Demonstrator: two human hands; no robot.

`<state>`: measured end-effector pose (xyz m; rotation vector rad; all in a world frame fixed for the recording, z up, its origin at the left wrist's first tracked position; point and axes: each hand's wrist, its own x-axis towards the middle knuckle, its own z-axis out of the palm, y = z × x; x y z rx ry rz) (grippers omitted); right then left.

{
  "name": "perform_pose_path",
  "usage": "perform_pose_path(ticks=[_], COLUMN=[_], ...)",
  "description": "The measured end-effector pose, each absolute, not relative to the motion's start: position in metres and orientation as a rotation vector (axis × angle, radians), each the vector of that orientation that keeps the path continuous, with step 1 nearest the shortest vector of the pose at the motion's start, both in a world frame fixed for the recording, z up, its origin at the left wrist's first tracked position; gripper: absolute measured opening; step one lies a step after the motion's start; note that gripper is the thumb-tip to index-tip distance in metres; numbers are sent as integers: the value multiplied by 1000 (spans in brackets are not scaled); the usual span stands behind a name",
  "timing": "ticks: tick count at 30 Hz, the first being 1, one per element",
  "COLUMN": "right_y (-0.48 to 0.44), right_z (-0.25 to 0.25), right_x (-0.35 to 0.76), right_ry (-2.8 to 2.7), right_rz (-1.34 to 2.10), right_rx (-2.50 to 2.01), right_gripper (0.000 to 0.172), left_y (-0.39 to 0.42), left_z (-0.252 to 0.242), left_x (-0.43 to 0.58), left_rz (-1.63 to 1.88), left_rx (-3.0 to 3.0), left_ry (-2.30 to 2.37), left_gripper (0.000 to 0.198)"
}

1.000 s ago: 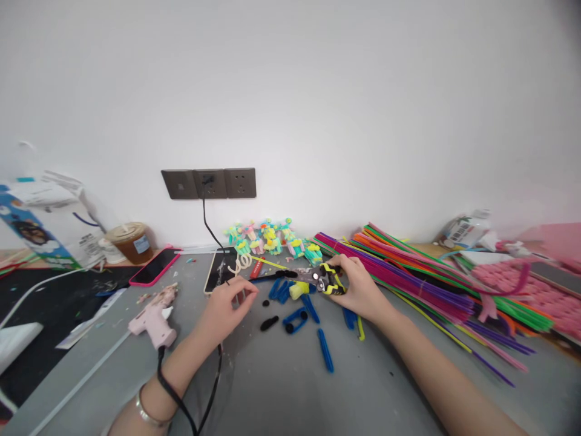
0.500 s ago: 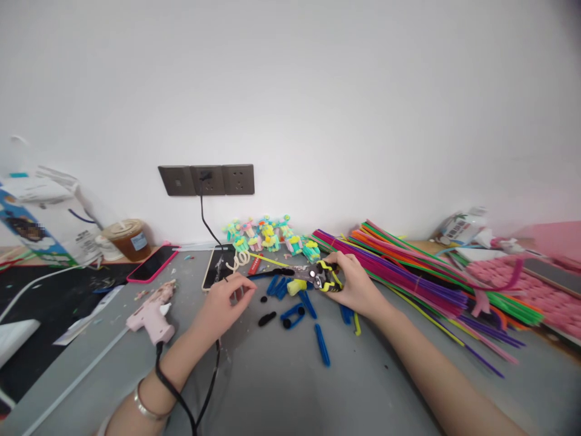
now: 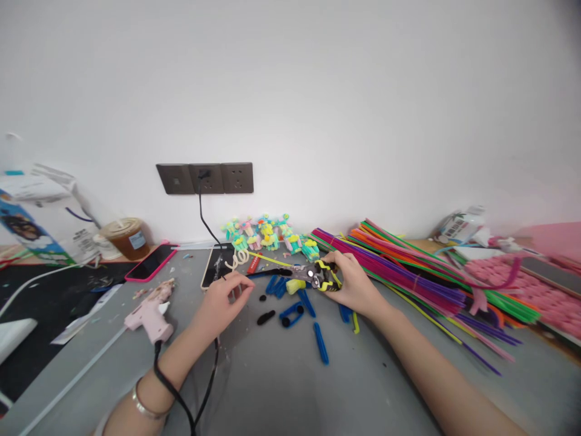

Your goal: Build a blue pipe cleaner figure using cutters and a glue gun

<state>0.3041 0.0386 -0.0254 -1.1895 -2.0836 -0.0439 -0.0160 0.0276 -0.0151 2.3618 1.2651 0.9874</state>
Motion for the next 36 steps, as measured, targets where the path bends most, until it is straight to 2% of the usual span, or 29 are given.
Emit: perform_pose_path(ticks=[26, 36], right_y=[38, 31], right_z=[-25, -19], right_x=[304, 295], right_ry=[-2091, -2180], right_rz=[-26, -49], right_rx=[-1182, -1113], right_gripper=[39, 36], left_y=[25, 21], left_z=[-11, -9], left_x=[-14, -9], left_rz=[990, 936], left_rx=[2310, 2100], left_ry=[1251, 1142], left_gripper=[15, 23])
